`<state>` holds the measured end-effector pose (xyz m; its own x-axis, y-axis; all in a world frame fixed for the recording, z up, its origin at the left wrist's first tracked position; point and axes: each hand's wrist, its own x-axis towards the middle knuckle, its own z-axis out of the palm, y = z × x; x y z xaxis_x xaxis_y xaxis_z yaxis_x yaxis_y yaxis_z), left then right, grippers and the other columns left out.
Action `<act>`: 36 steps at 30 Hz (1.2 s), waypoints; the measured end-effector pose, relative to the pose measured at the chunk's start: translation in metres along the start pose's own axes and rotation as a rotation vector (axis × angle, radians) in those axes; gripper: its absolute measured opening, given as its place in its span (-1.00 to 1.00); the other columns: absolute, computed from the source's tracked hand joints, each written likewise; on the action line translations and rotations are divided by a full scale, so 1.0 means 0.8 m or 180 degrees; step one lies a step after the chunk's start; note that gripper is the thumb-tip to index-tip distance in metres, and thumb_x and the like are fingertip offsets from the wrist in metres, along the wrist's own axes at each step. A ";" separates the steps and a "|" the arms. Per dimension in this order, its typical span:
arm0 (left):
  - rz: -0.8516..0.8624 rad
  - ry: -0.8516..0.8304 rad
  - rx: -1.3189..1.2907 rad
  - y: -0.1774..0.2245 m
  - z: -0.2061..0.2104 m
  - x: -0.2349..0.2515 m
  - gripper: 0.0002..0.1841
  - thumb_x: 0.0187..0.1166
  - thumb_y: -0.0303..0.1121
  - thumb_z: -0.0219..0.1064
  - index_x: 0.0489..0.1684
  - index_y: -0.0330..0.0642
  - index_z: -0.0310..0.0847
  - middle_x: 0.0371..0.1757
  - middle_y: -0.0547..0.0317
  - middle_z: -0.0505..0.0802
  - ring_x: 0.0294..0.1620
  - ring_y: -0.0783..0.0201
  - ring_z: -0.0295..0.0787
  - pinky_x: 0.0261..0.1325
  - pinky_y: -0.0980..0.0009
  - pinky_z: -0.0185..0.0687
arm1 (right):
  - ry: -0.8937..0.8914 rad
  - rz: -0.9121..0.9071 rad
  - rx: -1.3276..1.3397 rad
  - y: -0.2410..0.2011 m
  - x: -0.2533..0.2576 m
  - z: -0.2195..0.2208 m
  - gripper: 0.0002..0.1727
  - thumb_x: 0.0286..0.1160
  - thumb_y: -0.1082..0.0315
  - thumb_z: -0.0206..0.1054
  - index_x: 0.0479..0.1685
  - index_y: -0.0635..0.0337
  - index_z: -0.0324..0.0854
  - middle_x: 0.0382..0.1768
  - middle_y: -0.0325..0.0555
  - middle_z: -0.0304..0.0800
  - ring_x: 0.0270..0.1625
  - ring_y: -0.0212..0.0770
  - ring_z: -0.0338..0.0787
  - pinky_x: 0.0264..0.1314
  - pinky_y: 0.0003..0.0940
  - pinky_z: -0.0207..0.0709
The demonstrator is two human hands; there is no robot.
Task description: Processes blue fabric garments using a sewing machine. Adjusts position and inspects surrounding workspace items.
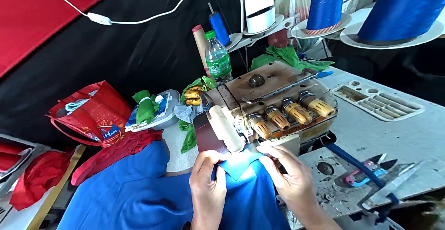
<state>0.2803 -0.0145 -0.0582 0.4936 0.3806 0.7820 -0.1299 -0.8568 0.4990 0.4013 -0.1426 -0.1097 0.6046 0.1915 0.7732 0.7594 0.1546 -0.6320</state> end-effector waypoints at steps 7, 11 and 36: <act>-0.0412 -0.0640 -0.0785 0.011 -0.030 0.014 -0.82 0.68 -0.38 0.30 -0.22 -0.24 0.82 -0.13 0.27 0.88 -0.03 0.52 0.80 0.12 0.59 0.75 | -0.0250 0.0399 0.1003 -0.006 0.000 -0.011 -0.84 0.68 0.22 0.27 -0.08 0.02 0.75 -0.16 -0.40 0.82 -0.13 -0.60 0.78 -0.03 -0.71 0.68; -0.0812 -0.0708 -0.0492 0.036 -0.037 0.026 -0.78 0.69 -0.39 0.23 -0.28 -0.24 0.78 -0.42 0.38 0.79 -0.41 0.68 0.65 -0.28 0.75 0.58 | -0.0367 0.1562 0.2275 -0.024 -0.003 -0.013 -0.90 0.51 0.39 0.38 -0.15 -0.01 0.79 -0.27 -0.41 0.88 -0.22 -0.57 0.82 -0.09 -0.65 0.71; 0.0205 -0.0569 0.1684 0.023 -0.024 0.016 -0.76 0.38 -0.19 0.50 -0.20 -0.17 0.83 -0.16 0.15 0.84 -0.11 0.22 0.79 0.01 0.22 0.67 | -0.1415 0.1929 0.1432 -0.092 -0.086 -0.031 -0.67 0.37 0.61 0.40 0.00 0.37 0.35 -0.20 -0.11 0.75 -0.15 -0.52 0.76 -0.01 -0.53 0.66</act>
<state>0.2678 -0.0186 -0.0322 0.6430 0.2963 0.7062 0.2618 -0.9516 0.1610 0.3099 -0.1909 -0.1149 0.6522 0.7102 0.2651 0.1141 0.2537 -0.9605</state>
